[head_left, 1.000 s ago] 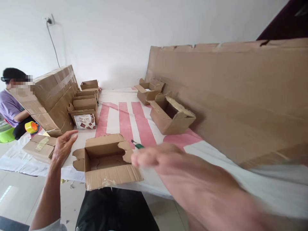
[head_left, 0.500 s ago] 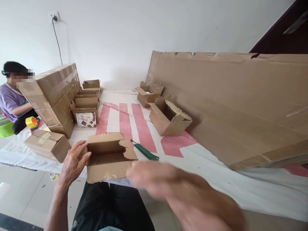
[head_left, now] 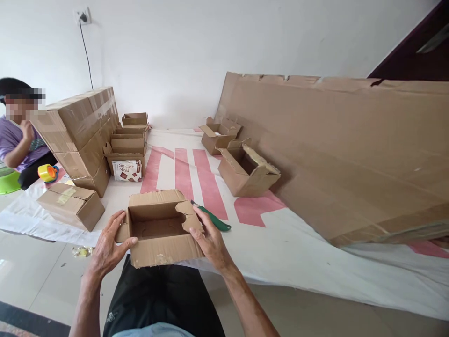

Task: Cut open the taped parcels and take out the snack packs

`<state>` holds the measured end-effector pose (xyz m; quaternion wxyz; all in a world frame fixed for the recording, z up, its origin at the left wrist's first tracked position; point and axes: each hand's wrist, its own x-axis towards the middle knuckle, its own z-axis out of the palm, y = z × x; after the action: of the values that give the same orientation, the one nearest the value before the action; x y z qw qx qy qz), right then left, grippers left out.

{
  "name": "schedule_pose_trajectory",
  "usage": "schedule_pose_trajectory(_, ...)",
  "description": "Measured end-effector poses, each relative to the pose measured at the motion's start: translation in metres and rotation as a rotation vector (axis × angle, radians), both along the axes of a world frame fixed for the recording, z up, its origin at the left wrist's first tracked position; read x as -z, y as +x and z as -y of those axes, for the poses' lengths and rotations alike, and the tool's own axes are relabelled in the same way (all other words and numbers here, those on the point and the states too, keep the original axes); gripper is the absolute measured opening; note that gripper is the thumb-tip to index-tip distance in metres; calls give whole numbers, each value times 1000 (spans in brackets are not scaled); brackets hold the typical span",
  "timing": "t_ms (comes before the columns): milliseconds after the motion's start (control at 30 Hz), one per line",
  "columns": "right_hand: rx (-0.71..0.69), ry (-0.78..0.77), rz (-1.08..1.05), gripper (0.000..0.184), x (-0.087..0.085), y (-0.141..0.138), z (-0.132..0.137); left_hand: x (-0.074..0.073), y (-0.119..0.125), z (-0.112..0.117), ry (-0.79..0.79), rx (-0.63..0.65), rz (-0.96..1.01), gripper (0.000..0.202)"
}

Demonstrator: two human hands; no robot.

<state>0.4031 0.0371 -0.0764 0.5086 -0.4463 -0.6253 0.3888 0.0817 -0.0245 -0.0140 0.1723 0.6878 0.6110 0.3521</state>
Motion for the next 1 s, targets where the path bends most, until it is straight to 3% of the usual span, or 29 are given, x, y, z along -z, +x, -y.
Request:
schedule_pose_trajectory(367,-10,11,61,83,-1,-9,5,36,7,2,-40,-7,89,85)
schedule_pose_trajectory(667,24,-24,70,86,-4,-20,19,45,8,-5,-68,7,141,101)
schedule_pose_trajectory(833,8,-83,-20,89,-12,-17,14,43,7,-11,-39,24,168,108)
schedule_pose_trajectory(1000,33,-58,-35,81,-15,-17,8,40,10,-10,-43,-48,102,113)
